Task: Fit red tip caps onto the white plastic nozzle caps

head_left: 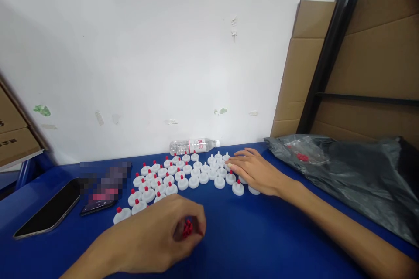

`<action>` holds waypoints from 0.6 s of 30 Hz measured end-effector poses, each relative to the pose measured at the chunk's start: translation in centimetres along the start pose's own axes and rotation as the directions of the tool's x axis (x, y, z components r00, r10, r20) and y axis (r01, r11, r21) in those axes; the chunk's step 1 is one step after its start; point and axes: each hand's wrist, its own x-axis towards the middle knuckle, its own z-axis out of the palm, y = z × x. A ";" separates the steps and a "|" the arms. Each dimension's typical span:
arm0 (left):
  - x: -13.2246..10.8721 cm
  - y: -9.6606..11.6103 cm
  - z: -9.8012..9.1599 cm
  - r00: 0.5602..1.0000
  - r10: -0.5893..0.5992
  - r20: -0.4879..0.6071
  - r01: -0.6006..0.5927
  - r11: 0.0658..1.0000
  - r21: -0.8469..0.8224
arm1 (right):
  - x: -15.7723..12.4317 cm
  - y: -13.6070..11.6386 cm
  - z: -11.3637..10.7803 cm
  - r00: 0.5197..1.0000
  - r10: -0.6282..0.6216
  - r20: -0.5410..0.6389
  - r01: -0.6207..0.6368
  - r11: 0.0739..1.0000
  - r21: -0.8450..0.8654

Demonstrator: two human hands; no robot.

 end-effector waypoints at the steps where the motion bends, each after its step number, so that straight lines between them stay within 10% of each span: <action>1: 0.3 -0.1 0.4 0.996 0.029 -0.087 -0.030 0.999 -0.013 | 0.0 0.0 0.0 1.000 0.004 -0.001 -0.004 1.000 0.001; 5: 1.2 -1.0 2.3 0.903 0.228 -0.365 -0.202 0.974 0.106 | -0.1 0.1 -0.2 0.999 0.027 -0.038 -0.028 1.000 -0.012; 11: 1.8 -2.2 3.6 0.748 0.530 -0.400 -0.271 0.794 0.544 | 1.0 1.5 -0.1 0.995 0.076 -0.065 -0.079 0.996 -0.052; 18: 3.6 -3.4 2.3 0.738 0.568 -0.363 -0.256 0.734 0.629 | 3.8 2.9 1.0 0.999 -0.011 0.052 0.014 0.998 -0.060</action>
